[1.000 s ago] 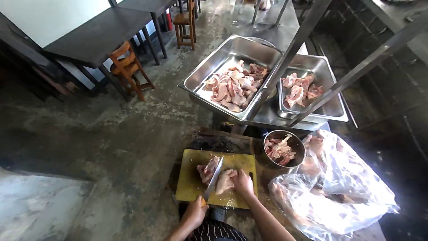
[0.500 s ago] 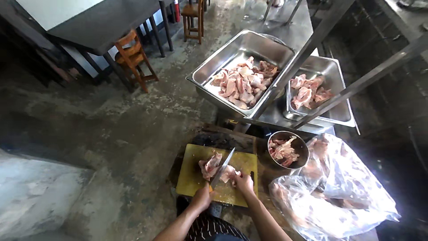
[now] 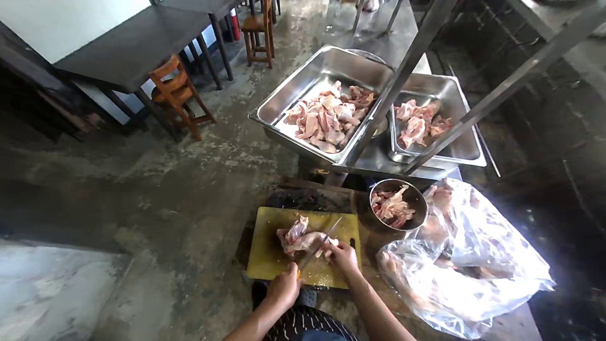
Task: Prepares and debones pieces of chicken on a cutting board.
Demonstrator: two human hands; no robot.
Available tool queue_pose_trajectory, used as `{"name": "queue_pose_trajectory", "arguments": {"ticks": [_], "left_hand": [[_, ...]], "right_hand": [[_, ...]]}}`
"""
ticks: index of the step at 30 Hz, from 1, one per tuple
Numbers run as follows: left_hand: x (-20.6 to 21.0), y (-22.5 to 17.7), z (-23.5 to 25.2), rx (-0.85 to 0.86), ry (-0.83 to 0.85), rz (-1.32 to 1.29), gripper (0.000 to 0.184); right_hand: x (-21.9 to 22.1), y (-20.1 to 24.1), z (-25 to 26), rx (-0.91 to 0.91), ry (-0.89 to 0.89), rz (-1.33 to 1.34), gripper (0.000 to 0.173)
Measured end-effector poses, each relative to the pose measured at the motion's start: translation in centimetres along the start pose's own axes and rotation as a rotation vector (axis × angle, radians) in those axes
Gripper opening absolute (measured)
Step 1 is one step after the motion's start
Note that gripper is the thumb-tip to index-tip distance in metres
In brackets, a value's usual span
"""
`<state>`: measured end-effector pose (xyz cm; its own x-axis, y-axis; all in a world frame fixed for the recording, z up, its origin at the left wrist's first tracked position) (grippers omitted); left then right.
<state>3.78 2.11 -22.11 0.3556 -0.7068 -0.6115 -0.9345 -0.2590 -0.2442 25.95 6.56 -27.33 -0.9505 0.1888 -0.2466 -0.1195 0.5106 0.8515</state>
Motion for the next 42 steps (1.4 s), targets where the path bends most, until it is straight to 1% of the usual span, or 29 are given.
{"name": "queue_pose_trajectory", "arguments": {"ticks": [2, 5, 10, 16, 19, 22, 25, 29, 32, 35, 38, 42], "left_hand": [[0.8, 0.5, 0.1, -0.021, 0.011, 0.046, 0.057], [1.9, 1.8, -0.1, -0.043, -0.022, 0.095, 0.057], [1.7, 3.5, -3.1, -0.112, -0.023, 0.132, 0.047], [0.7, 3.2, -5.1, -0.209, 0.018, 0.180, 0.043], [0.3, 2.9, -5.5, -0.261, 0.017, 0.199, 0.043], [0.5, 2.3, -5.0, -0.279, -0.001, 0.218, 0.044], [0.8, 1.3, -4.0, -0.250, -0.029, 0.208, 0.045], [0.7, -0.8, -2.5, -0.234, -0.035, 0.191, 0.045], [0.8, -2.2, -1.0, -0.226, -0.037, 0.187, 0.044], [1.1, -3.4, 0.6, -0.218, -0.044, 0.188, 0.045], [1.8, -3.7, 2.0, -0.203, -0.051, 0.195, 0.047], [1.9, -3.5, 2.6, -0.206, -0.051, 0.222, 0.044]], "right_hand": [[0.0, -0.6, 0.2, 0.008, -0.003, -0.020, 0.028], [0.3, -1.4, 0.2, 0.002, 0.000, -0.073, 0.028], [0.4, -0.1, -0.9, 0.008, -0.020, -0.186, 0.034], [1.3, -0.5, -0.7, 0.058, -0.018, -0.257, 0.043], [1.9, -0.2, -0.7, 0.085, -0.028, -0.269, 0.044], [2.1, 0.7, -1.0, 0.114, -0.017, -0.269, 0.042], [2.0, 1.0, -1.0, 0.128, -0.001, -0.229, 0.042], [2.1, 0.2, -0.7, 0.132, -0.016, -0.168, 0.043], [2.1, -0.5, -0.5, 0.132, 0.022, -0.156, 0.043], [2.3, -2.0, -0.2, 0.102, 0.047, -0.143, 0.038], [2.5, -2.5, -0.3, 0.057, 0.063, -0.229, 0.033], [2.6, -1.2, -0.7, -0.016, 0.113, -0.395, 0.035]]}}
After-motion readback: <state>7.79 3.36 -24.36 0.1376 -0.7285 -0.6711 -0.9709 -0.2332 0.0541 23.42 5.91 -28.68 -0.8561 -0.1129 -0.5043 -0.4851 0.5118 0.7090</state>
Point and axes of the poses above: each hand's wrist, its own z-axis towards the middle knuckle, its own x-axis out of the palm, y = z × x, the point moved 6 cm from there along z, towards the middle knuckle, and after that the axes turned 10 degrees about -x, right-handed, at the moved point
